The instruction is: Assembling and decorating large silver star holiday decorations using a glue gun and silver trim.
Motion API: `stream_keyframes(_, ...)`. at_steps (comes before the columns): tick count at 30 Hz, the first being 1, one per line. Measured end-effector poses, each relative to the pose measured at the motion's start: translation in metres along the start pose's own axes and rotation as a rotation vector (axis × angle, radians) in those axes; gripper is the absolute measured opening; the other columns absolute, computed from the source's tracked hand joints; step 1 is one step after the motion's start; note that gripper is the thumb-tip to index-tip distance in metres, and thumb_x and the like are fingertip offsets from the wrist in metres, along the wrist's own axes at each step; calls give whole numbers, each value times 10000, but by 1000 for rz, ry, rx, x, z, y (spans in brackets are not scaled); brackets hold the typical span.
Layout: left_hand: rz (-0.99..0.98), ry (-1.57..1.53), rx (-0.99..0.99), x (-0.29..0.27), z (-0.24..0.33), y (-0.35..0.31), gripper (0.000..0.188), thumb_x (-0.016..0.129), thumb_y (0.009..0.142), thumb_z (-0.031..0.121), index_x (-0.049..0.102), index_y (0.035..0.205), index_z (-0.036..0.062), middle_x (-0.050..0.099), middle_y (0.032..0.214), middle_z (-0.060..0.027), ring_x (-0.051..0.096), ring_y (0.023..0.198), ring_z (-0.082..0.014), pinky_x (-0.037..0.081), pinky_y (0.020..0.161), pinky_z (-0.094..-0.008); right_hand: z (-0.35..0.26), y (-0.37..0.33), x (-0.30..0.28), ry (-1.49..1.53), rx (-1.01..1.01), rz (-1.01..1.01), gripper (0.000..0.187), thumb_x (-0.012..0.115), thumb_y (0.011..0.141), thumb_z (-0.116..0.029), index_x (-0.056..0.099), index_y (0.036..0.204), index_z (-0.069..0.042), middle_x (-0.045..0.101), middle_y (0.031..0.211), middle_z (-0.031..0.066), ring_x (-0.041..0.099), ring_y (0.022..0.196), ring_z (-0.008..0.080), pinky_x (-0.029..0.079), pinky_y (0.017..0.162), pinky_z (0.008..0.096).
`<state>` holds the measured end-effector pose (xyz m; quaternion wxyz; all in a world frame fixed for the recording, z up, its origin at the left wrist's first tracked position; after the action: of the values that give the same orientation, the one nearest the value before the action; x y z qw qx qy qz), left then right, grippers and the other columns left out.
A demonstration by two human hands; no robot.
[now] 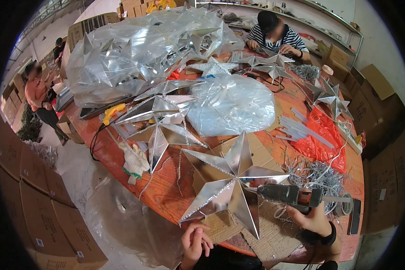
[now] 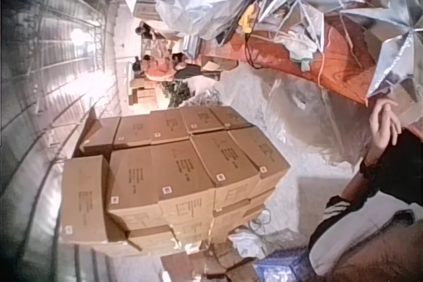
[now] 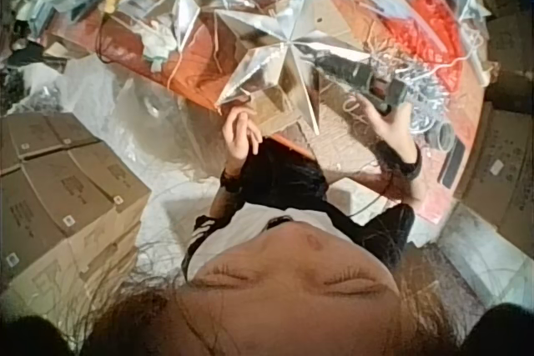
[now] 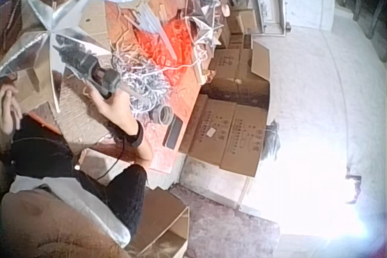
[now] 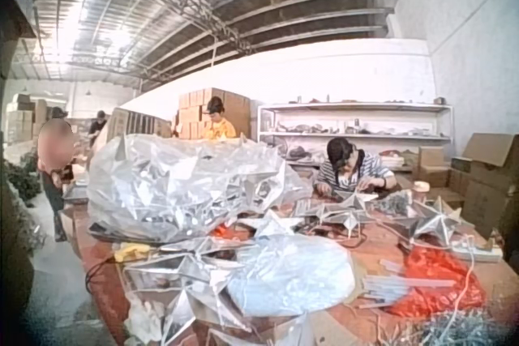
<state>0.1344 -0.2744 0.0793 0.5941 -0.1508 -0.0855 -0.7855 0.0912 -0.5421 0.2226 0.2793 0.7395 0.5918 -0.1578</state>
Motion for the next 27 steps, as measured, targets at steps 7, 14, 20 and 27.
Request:
stream_keyframes(7, 21, 13, 2, 0, -1, -1, 250, 345, 976, 158, 475, 953, -55, 541, 502, -128, 422, 306, -120, 333, 272, -213, -1, -16, -10, -12, 29, -24, 288, 756, 706, -114, 575, 891, 14, 634, 734, 85, 597, 647, 135, 476, 580, 270)
stream_keyframes(14, 26, 26, 21, 0, -1, -1, 252, 341, 977, 165, 473, 949, -48, 535, 497, -121, 415, 304, -120, 331, 269, -212, 7, -23, -8, -20, 68, -129, 280, 743, 705, -145, 589, 878, 13, 637, 747, 103, 621, 654, 174, 484, 592, 281)
stream_keyframes(20, 17, 14, 25, 0, -1, -1, 249, 343, 977, 170, 475, 946, -39, 532, 495, -119, 418, 306, -120, 334, 269, -215, 4, -21, -8, -8, 65, -138, 276, 734, 697, -141, 605, 887, 12, 643, 762, 114, 628, 664, 194, 490, 613, 289)
stream_keyframes(27, 24, 58, 60, 3, 1, 0, 262, 314, 982, 189, 448, 916, -27, 511, 456, -120, 338, 235, -124, 285, 252, -214, 9, -23, -9, 11, 77, -109, 278, 747, 689, -164, 613, 868, 3, 635, 749, 103, 613, 636, 191, 478, 584, 290)
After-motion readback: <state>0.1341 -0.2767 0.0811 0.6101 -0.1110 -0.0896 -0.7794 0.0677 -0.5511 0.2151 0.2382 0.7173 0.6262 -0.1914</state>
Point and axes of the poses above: each hand's wrist, its own y-axis towards the middle knuckle, its own x-axis out of the palm, z = x × y, the point moved 6 cm from there along y, towards the middle knuckle
